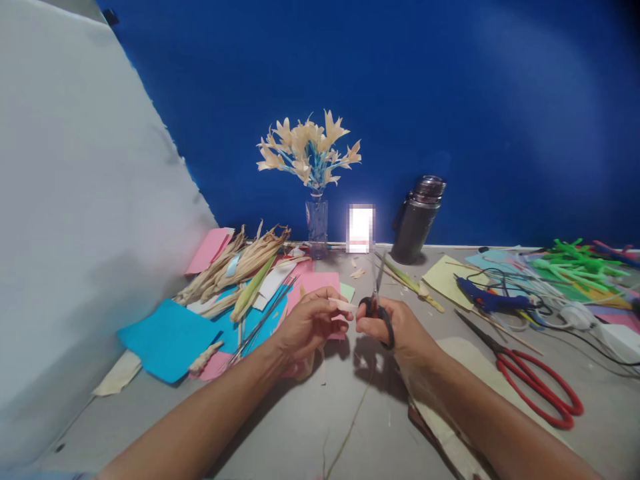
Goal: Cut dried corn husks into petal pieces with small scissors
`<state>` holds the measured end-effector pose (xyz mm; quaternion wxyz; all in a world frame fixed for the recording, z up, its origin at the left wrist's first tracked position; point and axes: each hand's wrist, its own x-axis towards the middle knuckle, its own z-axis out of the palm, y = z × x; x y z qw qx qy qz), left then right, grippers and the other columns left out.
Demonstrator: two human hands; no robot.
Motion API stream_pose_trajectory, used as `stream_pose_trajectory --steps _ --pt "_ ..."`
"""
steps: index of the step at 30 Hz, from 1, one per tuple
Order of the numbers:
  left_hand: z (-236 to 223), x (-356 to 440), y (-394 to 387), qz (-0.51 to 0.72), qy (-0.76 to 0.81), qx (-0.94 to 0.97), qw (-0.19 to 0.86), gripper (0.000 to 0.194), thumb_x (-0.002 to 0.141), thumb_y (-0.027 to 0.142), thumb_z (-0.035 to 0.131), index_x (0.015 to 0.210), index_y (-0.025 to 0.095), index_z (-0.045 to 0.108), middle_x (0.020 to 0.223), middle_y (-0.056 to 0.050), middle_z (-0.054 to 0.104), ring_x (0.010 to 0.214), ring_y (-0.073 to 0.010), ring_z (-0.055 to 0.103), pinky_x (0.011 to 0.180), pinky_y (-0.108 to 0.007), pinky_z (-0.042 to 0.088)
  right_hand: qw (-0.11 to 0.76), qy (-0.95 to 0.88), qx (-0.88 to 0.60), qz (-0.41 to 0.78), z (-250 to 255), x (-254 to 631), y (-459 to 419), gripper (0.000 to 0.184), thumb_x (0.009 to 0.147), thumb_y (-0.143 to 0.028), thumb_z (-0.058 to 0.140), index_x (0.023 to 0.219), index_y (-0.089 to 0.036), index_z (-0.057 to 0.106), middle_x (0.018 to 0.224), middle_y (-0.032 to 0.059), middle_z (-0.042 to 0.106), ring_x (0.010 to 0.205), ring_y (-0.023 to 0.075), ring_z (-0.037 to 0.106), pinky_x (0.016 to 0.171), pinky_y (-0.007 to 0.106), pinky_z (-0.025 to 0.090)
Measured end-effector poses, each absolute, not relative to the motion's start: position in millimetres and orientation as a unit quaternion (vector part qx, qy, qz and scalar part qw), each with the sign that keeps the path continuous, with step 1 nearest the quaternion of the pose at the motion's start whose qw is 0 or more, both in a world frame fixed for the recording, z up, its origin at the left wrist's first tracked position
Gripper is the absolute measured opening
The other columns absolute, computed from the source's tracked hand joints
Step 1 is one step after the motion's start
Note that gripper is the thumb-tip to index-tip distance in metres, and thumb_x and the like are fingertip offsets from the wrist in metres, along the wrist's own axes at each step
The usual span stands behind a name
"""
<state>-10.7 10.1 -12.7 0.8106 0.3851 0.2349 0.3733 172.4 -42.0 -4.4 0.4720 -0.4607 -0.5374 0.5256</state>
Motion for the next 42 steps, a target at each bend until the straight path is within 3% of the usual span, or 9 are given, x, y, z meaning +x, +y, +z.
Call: stream_pose_trajectory --steps 4,10,20,42 --pt "-5.4 -15.9 17.8 0.393 0.23 0.374 0.808 0.011 0.063 0.015 0.067 0.063 0.015 0.056 0.071 -0.004 0.064 0.065 -0.0153 0.06 0.061 -0.028 0.044 0.364 -0.621 -0.442 0.535 -0.8 183.1 -42.8 0.052 0.074 -0.068 0.064 0.075 -0.016 0.069 0.064 0.0046 0.062 0.054 0.0142 0.045 0.052 0.028 0.03" --pt "0.9 -19.7 21.3 0.375 0.235 0.358 0.822 0.009 0.06 0.017 0.063 0.059 0.015 0.055 0.063 -0.005 0.062 0.064 -0.0177 0.06 0.06 -0.03 0.045 0.269 -0.674 -0.39 0.567 -8.0 185.6 -41.0 0.063 0.076 -0.078 0.058 0.073 -0.016 0.068 0.065 0.0067 0.065 0.057 0.016 0.053 0.053 0.027 0.034" --pt "-4.6 -22.7 26.4 0.366 0.252 0.393 0.805 0.001 0.06 0.014 0.059 0.061 0.014 0.058 0.062 -0.005 0.061 0.06 -0.0198 0.063 0.058 -0.031 0.047 0.252 -0.671 -0.4 0.571 -5.2 185.3 -42.1 0.06 0.076 -0.075 0.06 0.066 -0.016 0.064 0.06 0.0059 0.064 0.053 0.0138 0.048 0.05 0.026 0.029" --pt "0.2 -22.8 25.2 0.372 0.279 0.393 0.793 0.005 0.057 0.015 0.062 0.059 0.014 0.057 0.064 -0.005 0.062 0.059 -0.0185 0.063 0.054 -0.029 0.047 0.218 -0.678 -0.433 0.553 -15.1 190.0 -38.0 0.054 0.079 -0.064 0.064 0.057 -0.015 0.059 0.05 0.0004 0.055 0.047 0.009 0.038 0.047 0.025 0.025"
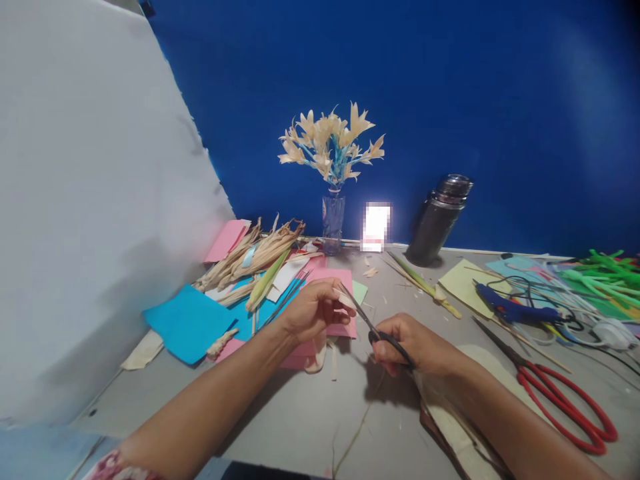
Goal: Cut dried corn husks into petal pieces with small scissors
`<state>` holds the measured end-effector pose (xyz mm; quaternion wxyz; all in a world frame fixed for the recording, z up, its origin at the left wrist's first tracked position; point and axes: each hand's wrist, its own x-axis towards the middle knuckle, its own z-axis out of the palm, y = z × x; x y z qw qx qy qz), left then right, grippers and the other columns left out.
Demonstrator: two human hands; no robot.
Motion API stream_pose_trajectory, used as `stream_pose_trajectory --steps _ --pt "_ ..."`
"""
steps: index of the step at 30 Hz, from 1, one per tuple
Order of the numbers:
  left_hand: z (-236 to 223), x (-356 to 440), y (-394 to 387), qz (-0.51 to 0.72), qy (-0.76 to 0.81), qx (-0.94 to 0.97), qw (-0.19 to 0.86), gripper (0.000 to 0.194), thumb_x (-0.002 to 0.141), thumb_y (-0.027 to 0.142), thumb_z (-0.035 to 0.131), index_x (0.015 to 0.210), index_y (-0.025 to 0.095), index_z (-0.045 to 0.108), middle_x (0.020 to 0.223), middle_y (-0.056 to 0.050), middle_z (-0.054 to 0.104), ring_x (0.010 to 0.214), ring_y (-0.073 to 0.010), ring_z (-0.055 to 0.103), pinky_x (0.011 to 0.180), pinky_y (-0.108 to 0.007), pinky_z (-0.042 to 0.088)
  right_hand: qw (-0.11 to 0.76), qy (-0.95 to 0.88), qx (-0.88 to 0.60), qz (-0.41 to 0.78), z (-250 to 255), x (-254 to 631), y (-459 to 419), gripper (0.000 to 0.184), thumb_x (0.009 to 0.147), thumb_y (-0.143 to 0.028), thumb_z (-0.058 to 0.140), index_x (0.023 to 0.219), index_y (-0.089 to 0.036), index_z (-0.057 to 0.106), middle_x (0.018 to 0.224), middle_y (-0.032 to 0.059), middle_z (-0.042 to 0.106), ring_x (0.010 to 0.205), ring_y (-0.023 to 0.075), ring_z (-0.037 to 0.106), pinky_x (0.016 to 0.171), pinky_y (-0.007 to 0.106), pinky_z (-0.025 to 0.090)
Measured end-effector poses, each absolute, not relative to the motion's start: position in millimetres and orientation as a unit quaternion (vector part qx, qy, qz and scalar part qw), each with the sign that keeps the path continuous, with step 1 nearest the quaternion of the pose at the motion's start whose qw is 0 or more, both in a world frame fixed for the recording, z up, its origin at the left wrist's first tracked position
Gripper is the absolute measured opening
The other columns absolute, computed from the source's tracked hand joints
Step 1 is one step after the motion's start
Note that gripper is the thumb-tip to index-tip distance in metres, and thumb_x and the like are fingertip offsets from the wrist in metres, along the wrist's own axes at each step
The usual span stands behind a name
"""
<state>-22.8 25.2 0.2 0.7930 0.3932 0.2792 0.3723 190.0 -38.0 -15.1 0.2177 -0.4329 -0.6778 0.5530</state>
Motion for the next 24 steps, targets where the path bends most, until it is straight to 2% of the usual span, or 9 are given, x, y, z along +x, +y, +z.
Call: stream_pose_trajectory --steps 14,24 --pt "1.1 -23.1 23.6 0.381 0.308 0.422 0.763 0.007 0.057 0.017 0.063 0.063 0.014 0.058 0.062 -0.005 0.064 0.059 -0.0186 0.066 0.052 -0.026 0.047 0.227 -0.673 -0.407 0.574 -12.1 188.4 -38.9 0.056 0.078 -0.067 0.063 0.061 -0.014 0.06 0.055 0.0014 0.057 0.049 0.0092 0.042 0.047 0.024 0.025" --pt "5.8 -24.3 23.2 0.378 0.304 0.418 0.768 0.012 0.056 0.018 0.063 0.065 0.015 0.055 0.061 -0.003 0.063 0.058 -0.0188 0.065 0.052 -0.026 0.046 0.217 -0.649 -0.445 0.578 -18.2 187.6 -39.4 0.047 0.078 -0.055 0.067 0.056 -0.015 0.058 0.047 -0.0024 0.05 0.045 0.0075 0.033 0.046 0.025 0.02"
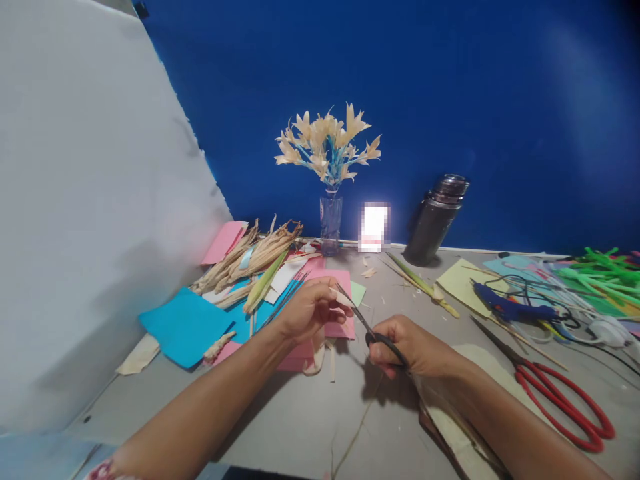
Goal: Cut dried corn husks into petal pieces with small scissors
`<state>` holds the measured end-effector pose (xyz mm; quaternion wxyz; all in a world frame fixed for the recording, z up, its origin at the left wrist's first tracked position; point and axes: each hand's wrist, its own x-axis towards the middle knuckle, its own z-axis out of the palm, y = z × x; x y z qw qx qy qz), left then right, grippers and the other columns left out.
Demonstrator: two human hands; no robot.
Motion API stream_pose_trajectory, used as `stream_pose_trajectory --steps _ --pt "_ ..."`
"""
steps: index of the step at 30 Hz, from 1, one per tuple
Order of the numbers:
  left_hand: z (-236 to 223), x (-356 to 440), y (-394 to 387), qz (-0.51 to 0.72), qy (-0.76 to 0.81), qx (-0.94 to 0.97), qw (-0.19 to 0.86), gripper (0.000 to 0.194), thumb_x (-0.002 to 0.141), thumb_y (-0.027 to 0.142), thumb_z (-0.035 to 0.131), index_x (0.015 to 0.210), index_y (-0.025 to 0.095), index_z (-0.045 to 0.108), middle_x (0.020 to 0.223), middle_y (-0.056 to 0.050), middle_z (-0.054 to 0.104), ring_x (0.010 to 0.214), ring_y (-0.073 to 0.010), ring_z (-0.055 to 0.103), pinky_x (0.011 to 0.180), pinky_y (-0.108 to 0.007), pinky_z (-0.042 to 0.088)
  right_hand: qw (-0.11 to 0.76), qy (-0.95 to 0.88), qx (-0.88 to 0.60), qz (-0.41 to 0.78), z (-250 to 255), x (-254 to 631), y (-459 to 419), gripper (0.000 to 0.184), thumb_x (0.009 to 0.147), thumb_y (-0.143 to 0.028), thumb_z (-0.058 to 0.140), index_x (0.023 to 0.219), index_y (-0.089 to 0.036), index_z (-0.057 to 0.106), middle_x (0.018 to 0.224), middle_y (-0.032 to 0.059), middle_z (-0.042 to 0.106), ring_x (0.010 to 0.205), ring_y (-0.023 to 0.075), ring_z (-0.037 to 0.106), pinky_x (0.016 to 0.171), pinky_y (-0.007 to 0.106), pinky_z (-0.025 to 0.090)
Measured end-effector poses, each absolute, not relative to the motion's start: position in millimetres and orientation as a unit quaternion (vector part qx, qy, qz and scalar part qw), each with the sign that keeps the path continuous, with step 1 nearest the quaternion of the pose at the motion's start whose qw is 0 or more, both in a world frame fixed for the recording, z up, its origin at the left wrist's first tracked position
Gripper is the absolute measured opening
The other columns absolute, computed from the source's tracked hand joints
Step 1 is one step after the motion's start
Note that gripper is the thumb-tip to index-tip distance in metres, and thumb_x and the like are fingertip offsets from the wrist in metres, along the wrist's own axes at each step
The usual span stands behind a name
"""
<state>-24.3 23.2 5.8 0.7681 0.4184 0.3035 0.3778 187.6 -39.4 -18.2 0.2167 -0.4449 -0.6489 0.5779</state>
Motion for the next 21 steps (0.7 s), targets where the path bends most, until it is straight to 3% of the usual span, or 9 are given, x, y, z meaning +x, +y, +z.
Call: stream_pose_trajectory --steps 3,11,21 --pt "5.5 -23.9 22.2 0.379 0.293 0.422 0.77 0.012 0.058 0.018 0.064 0.064 0.015 0.055 0.062 -0.004 0.064 0.059 -0.0175 0.063 0.053 -0.026 0.045 0.23 -0.626 -0.457 0.589 -18.7 184.1 -39.5 0.046 0.076 -0.053 0.07 0.053 -0.016 0.057 0.047 -0.0009 0.052 0.046 0.008 0.034 0.047 0.025 0.021" --pt "-0.7 -19.8 19.5 0.387 0.304 0.377 0.785 0.02 0.068 0.019 0.074 0.072 0.017 0.055 0.064 -0.001 0.061 0.06 -0.0119 0.057 0.057 -0.023 0.043 0.392 -0.536 -0.478 0.575 -16.3 172.3 -37.2 0.044 0.067 -0.058 0.077 0.067 -0.017 0.06 0.057 -0.0005 0.057 0.05 0.0102 0.041 0.049 0.024 0.028" --pt "0.8 -19.7 20.1 0.387 0.29 0.34 0.806 0.018 0.069 0.016 0.072 0.07 0.016 0.053 0.067 -0.001 0.061 0.06 -0.0116 0.058 0.057 -0.023 0.045 0.334 -0.584 -0.434 0.6 -10.4 171.6 -41.8 0.066 0.071 -0.08 0.061 0.077 -0.014 0.063 0.066 0.0059 0.064 0.052 0.0109 0.043 0.051 0.025 0.029"
